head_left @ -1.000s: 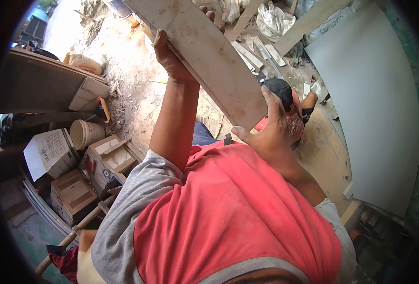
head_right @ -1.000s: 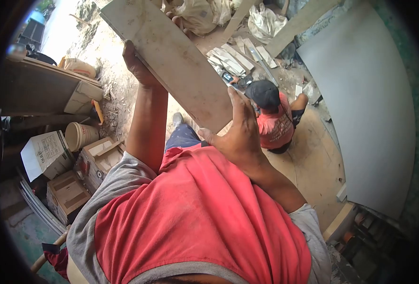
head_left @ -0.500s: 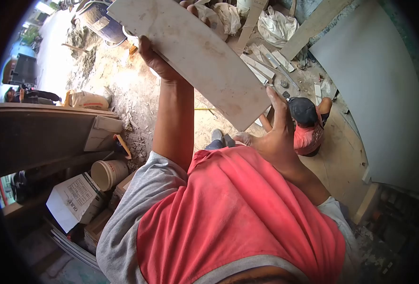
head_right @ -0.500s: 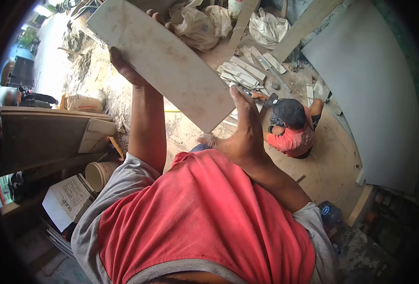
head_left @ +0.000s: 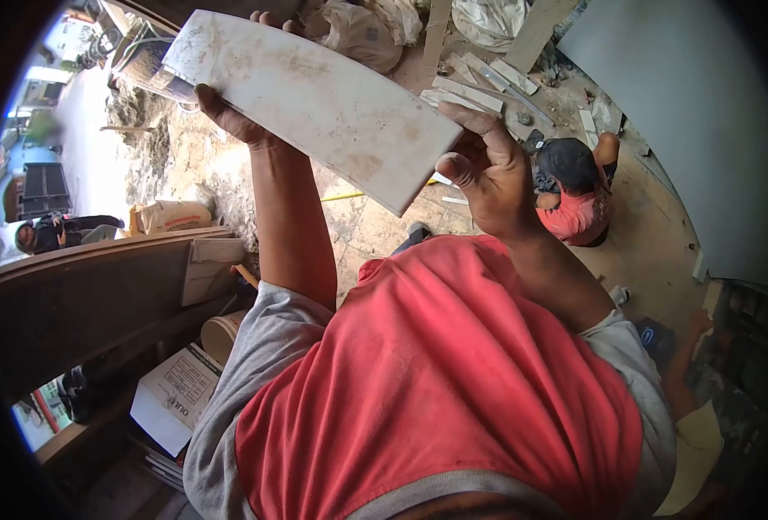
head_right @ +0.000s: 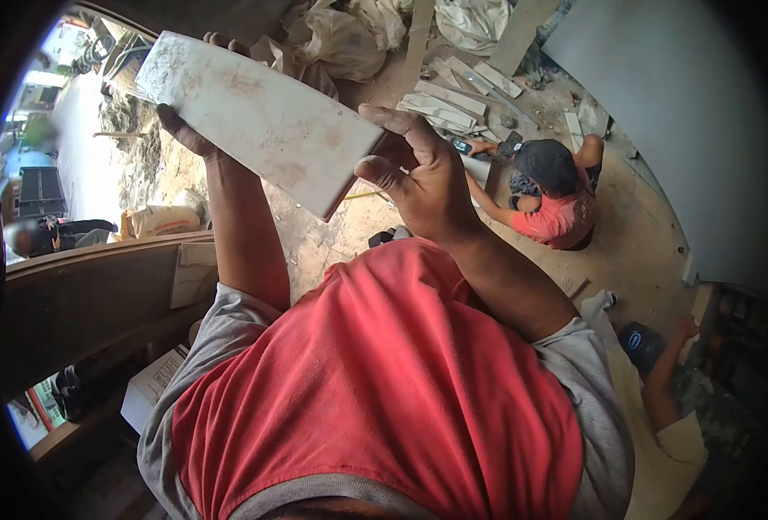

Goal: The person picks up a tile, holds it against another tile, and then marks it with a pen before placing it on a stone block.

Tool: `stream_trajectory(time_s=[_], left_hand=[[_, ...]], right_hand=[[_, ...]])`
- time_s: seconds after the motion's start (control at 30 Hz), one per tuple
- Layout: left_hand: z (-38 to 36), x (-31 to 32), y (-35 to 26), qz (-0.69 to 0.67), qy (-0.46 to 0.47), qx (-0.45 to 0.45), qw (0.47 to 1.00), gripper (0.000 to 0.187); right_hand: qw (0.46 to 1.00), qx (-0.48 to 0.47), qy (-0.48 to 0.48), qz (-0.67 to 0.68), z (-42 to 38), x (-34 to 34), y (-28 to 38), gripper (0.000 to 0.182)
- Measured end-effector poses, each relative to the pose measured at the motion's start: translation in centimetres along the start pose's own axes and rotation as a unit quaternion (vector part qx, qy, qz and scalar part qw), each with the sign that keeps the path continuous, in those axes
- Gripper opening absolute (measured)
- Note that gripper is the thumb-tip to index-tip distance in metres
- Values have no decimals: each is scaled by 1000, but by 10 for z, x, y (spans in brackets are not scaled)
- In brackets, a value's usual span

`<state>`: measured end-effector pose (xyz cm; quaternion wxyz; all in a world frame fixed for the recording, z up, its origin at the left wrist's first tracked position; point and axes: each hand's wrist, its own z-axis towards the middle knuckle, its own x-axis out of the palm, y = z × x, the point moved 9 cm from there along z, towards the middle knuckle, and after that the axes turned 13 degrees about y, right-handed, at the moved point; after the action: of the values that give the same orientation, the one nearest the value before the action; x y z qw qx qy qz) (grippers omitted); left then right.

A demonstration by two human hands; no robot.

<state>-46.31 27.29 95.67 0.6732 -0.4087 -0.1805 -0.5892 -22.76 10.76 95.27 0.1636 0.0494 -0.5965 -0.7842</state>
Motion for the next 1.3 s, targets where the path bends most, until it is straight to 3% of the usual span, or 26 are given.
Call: stream_trajectory(time_s=[0.03, 0.07, 0.13, 0.17, 0.23, 0.37, 0.4, 0.47, 0.5, 0.57, 0.6, 0.67, 0.73, 0.8, 1.03, 1.3], left_hand=[[2, 10, 6, -88, 55, -27, 994, 103], [2, 11, 5, -82, 59, -19, 995, 103], [2, 3, 1, 4, -42, 47, 998, 103], [9, 12, 7, -51, 27, 41, 998, 101], [7, 11, 5, -38, 11, 41, 998, 97], [7, 24, 14, -61, 3, 45, 997, 97], [5, 26, 18, -80, 7, 31, 996, 96], [2, 24, 18, -63, -7, 41, 997, 96], [-2, 24, 23, -67, -15, 24, 997, 95], [-4, 17, 28, -32, -45, 12, 998, 95], [-4, 21, 30, -34, -45, 13, 998, 95], [-6, 32, 38, -36, -52, -7, 998, 95], [-2, 33, 41, -6, -79, 1, 997, 94], [4, 38, 38, 65, -52, 10, 997, 93], [8, 37, 42, 81, -72, 4, 994, 91], [11, 35, 50, 124, -94, -33, 987, 85]], right_hand=[[1000, -4, 7, -1, 0, 0, -2, 53], [1000, -19, 5, 18, -2, -1, -4, 53], [998, -42, -2, 40, -2, -2, -5, 53], [997, -53, -3, 50, -4, 0, -5, 52], [995, -63, 11, 70, -8, -1, -10, 52], [986, -36, 21, 163, -11, -2, -18, 68], [985, 12, 35, 171, -12, -1, -19, 70], [988, 96, 36, 114, -14, -3, -26, 79], [989, 94, 39, 111, -11, -2, -23, 79], [986, 81, 51, -138, -3, 4, -2, 93], [985, 82, 51, -140, 0, 8, 3, 93], [919, 79, 58, -383, 9, 21, 22, 108], [904, 112, 61, -408, 15, 34, 23, 114], [876, 67, 40, -477, 16, 40, 20, 114], [886, 110, 27, -450, 21, 30, 4, 106], [899, 82, 27, -429, 34, 22, 6, 98]])
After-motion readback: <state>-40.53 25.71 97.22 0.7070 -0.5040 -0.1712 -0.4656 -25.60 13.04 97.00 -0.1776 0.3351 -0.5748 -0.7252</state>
